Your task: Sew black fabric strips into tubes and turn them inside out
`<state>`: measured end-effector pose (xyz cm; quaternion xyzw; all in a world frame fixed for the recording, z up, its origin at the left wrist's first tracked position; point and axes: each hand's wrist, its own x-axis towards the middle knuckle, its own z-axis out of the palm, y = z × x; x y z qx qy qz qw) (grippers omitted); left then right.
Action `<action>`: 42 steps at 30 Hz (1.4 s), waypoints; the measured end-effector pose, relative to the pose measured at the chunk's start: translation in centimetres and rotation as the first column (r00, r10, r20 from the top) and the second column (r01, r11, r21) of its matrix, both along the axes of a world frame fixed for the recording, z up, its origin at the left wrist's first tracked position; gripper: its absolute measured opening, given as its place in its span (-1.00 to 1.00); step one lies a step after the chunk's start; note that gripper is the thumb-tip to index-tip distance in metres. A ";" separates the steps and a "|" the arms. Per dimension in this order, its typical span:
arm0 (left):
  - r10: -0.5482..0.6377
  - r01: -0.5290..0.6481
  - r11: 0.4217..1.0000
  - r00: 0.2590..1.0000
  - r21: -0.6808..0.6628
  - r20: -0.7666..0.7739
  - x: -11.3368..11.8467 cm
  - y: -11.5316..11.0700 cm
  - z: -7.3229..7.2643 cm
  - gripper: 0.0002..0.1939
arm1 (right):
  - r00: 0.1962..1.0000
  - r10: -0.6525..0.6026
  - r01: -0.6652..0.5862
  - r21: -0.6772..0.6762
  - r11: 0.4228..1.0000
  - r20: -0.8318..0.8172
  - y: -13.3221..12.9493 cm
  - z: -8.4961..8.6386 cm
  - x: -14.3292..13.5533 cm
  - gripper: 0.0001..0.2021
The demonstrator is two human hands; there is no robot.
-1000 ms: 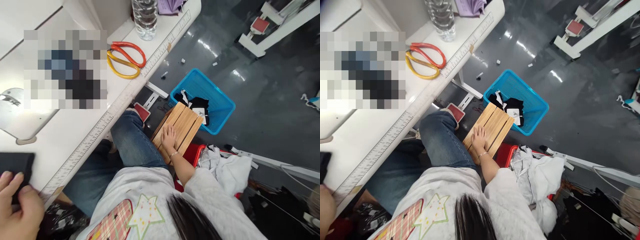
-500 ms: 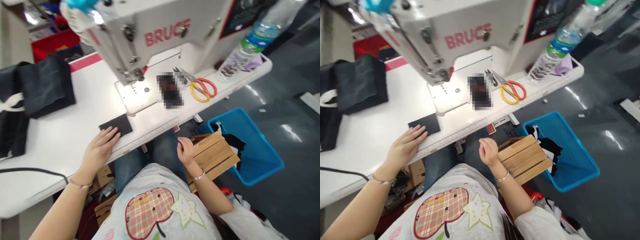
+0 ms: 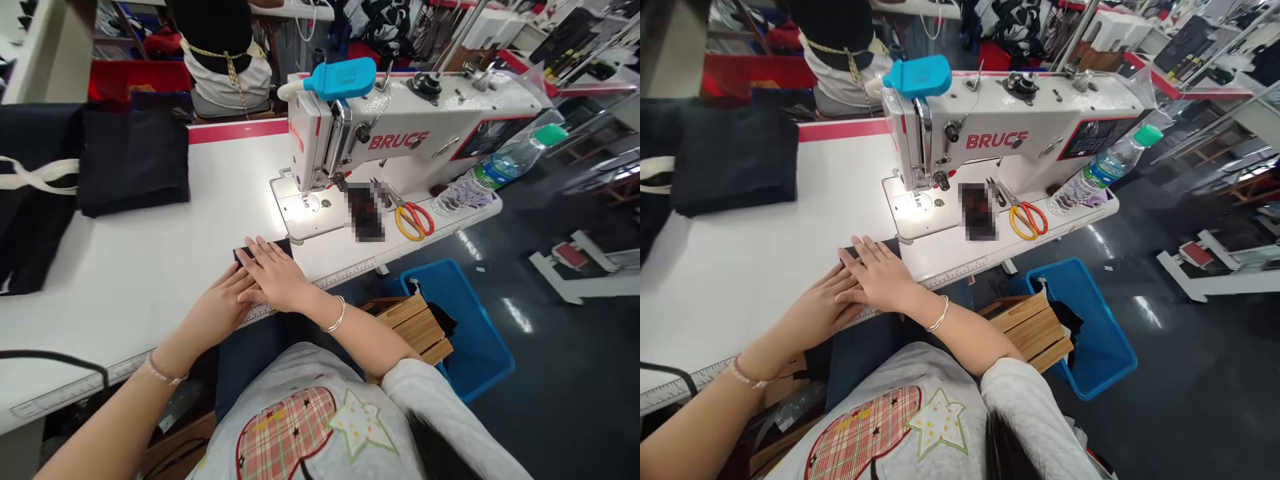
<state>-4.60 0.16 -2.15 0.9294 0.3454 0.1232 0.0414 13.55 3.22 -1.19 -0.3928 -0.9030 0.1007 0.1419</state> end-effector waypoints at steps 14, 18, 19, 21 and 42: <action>0.025 -0.019 0.996 0.997 -0.091 0.068 -0.2 -0.5 -0.7 -0.33 | 0.998 -0.026 0.029 -0.061 0.998 0.049 0.0 -0.5 0.2 -0.09; 0.093 -0.054 0.989 0.952 -0.140 0.290 -1.2 -1.0 -0.1 -0.60 | 0.995 -0.033 0.035 -0.020 0.999 0.093 0.0 -0.8 0.0 -0.13; 0.135 -0.082 0.982 0.934 -0.167 0.332 -1.5 -1.1 -0.2 -0.66 | 0.994 -0.035 0.036 -0.007 0.999 0.101 0.0 -1.1 0.0 -0.14; 0.225 -0.147 0.963 0.899 -0.226 0.374 -1.8 -1.1 -0.6 -0.70 | 0.994 -0.040 0.038 0.018 0.999 0.100 0.0 -1.8 -0.1 -0.14; 0.180 -0.155 0.972 0.975 -0.176 0.133 2.9 3.1 -1.0 -0.42 | 0.962 -0.224 0.238 -0.081 0.968 0.153 0.5 -0.6 3.3 -0.40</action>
